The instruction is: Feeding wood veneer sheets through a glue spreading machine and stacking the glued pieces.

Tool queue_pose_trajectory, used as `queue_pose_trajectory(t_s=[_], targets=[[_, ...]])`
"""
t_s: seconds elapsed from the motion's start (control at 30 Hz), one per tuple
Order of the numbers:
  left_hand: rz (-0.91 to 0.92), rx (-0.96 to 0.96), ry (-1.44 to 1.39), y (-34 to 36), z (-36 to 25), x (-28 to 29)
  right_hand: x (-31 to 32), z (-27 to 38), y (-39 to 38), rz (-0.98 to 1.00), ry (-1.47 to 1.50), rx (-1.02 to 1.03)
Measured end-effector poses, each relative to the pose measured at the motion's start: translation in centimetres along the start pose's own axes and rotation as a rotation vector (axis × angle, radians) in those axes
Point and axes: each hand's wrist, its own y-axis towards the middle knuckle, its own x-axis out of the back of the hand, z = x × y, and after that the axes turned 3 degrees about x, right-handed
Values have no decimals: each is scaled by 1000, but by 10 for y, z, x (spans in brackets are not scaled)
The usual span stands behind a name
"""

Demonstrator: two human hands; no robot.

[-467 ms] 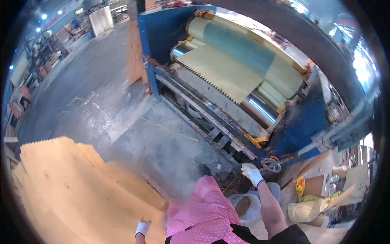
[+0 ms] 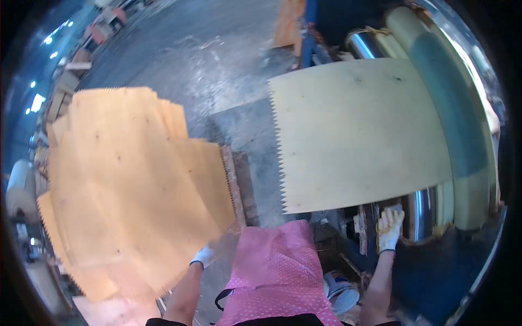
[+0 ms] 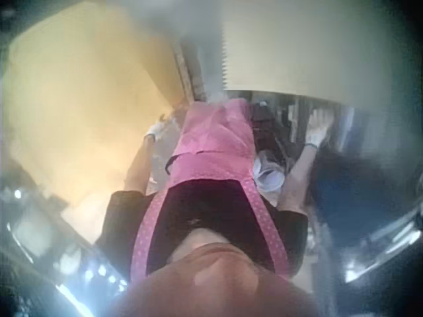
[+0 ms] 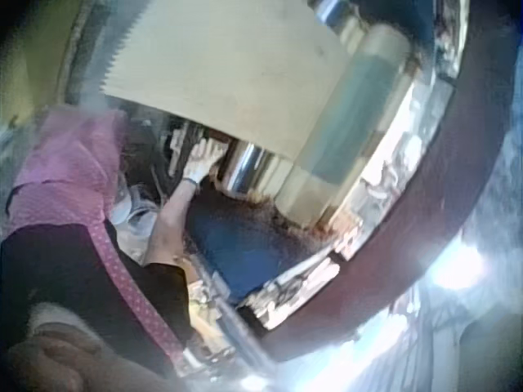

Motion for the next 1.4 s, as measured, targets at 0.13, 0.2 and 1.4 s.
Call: queue_pose_trajectory(t_s=[0.13, 0.2, 1.4], targets=[[336, 221, -950, 29, -203, 258, 14, 67, 15, -172, -51, 127], [-12, 55, -990, 45, -217, 233, 6, 69, 42, -285, -26, 133], [95, 610, -2105, 60, -42, 155, -402, -141, -204, 891, -1178, 409]])
